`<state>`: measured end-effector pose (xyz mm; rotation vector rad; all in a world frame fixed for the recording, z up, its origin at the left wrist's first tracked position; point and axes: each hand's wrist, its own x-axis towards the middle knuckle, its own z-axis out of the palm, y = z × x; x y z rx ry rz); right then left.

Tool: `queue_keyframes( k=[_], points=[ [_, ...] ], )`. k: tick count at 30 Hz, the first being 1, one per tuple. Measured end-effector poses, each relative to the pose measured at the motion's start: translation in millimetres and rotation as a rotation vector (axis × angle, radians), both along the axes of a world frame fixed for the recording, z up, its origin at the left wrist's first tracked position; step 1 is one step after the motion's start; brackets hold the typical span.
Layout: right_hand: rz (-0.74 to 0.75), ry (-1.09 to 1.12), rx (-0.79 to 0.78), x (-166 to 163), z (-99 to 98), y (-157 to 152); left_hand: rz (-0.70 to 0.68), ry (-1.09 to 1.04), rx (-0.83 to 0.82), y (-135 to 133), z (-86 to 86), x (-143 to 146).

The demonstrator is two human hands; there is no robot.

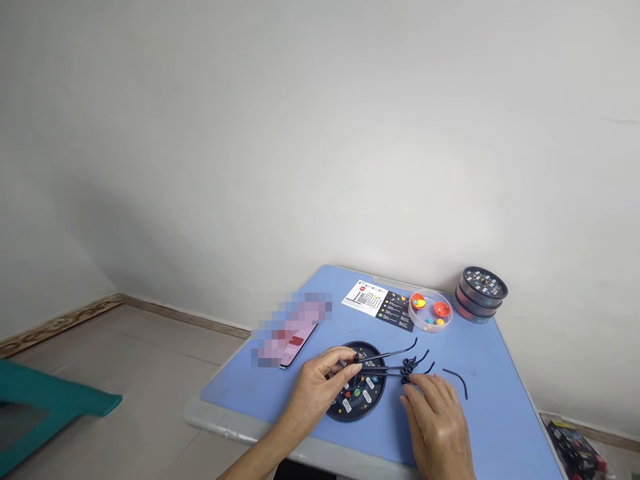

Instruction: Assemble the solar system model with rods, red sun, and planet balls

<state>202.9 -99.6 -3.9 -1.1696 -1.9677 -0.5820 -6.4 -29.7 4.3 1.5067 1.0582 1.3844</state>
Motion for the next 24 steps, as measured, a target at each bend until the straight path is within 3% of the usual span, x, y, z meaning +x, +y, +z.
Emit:
queue_keyframes(
  k=[9, 15, 24],
  points=[
    [0.055, -0.015, -0.058, -36.4, 10.4, 26.2, -0.034, -0.015, 0.031, -2.0, 24.3, 3.3],
    [0.093, -0.045, -0.242, -52.0, 18.1, 48.3, -0.009, -0.142, -0.08, -6.4, 16.4, 0.6],
    [0.138, 0.001, -0.305, -47.0, 20.7, 50.9, 0.053, -0.205, -0.151, -11.7, 5.7, -3.2]
  ],
)
